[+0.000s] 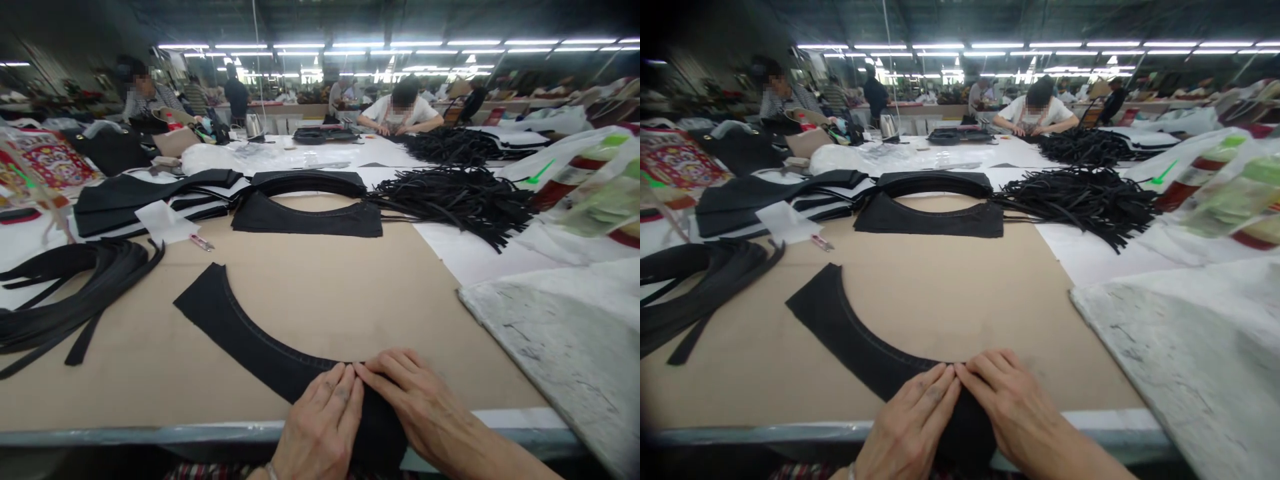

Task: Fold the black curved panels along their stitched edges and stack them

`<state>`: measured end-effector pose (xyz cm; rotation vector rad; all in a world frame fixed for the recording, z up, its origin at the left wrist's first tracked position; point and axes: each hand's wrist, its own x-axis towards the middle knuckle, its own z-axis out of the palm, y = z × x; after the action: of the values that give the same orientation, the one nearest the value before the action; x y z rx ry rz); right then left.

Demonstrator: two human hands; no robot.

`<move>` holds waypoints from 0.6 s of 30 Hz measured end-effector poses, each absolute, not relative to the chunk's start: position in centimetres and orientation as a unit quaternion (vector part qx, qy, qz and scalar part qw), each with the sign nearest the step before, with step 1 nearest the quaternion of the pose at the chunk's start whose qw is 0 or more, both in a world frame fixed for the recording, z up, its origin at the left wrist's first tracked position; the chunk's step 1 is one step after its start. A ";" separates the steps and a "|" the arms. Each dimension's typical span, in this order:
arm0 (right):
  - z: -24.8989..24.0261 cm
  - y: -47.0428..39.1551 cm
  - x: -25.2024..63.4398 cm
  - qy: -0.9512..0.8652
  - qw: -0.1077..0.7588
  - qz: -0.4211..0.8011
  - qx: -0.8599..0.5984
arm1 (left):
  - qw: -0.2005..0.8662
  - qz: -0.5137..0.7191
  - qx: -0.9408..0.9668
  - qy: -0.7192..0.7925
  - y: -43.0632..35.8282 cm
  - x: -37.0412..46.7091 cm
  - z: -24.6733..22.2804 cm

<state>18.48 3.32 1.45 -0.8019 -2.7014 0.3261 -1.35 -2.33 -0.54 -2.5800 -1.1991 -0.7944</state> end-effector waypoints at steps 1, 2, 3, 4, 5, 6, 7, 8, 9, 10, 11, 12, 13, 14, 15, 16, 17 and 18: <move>1.5 3.4 18.5 -0.941 0.154 0.113 -0.280 | 0.065 -0.277 -0.869 -0.406 -2.4 -1.6 -0.3; 1.6 3.4 18.6 -0.941 0.156 0.112 -0.279 | 0.033 -0.290 -0.864 -0.410 -2.4 -1.9 0.0; 1.7 3.5 18.6 -0.941 0.156 0.113 -0.279 | 0.002 -0.304 -0.855 -0.419 -2.5 -2.3 0.3; 2.0 3.6 18.6 -0.941 0.155 0.116 -0.279 | -0.025 -0.317 -0.842 -0.436 -2.6 -2.8 0.7; 2.2 3.6 18.5 -0.940 0.153 0.119 -0.280 | -0.045 -0.327 -0.825 -0.459 -2.6 -3.3 1.0; 2.4 3.7 18.4 -0.940 0.150 0.123 -0.282 | -0.058 -0.331 -0.808 -0.485 -2.7 -3.8 1.2; 2.6 3.7 18.3 -0.939 0.149 0.125 -0.283 | -0.066 -0.330 -0.793 -0.508 -2.7 -4.3 1.3; 2.7 3.7 18.1 -0.938 0.150 0.126 -0.286 | -0.073 -0.325 -0.784 -0.524 -2.7 -4.7 1.4; 2.8 3.7 17.9 -0.937 0.152 0.126 -0.289 | -0.079 -0.317 -0.782 -0.532 -2.7 -4.9 1.3; 2.9 3.7 17.6 -0.935 0.157 0.125 -0.293 | -0.086 -0.306 -0.783 -0.535 -2.6 -5.1 1.2; 2.9 3.7 17.3 -0.933 0.162 0.123 -0.298 | -0.091 -0.293 -0.786 -0.536 -2.6 -5.2 1.0; 2.9 3.7 16.9 -0.931 0.166 0.123 -0.302 | -0.093 -0.280 -0.790 -0.537 -2.5 -5.2 0.8; 2.8 3.6 16.4 -0.929 0.168 0.123 -0.306 | -0.089 -0.268 -0.794 -0.538 -2.5 -5.1 0.7; 2.6 3.5 16.0 -0.928 0.167 0.123 -0.309 | -0.081 -0.260 -0.798 -0.538 -2.5 -5.0 0.5; 2.4 3.3 15.7 -0.929 0.162 0.122 -0.309 | -0.066 -0.255 -0.802 -0.536 -2.5 -4.8 0.3; 2.0 3.1 15.4 -0.932 0.158 0.116 -0.305 | -0.047 -0.253 -0.806 -0.533 -2.6 -4.7 0.2; 1.6 3.0 15.1 -0.936 0.157 0.103 -0.298 | -0.026 -0.253 -0.811 -0.528 -2.7 -4.6 0.0; 1.2 2.8 15.0 -0.940 0.163 0.085 -0.286 | -0.005 -0.253 -0.816 -0.521 -2.7 -4.5 -0.1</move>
<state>15.00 2.79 1.18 -0.8171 -2.6830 0.2423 -4.51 -2.74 -0.10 -2.5705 -1.6407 -0.7966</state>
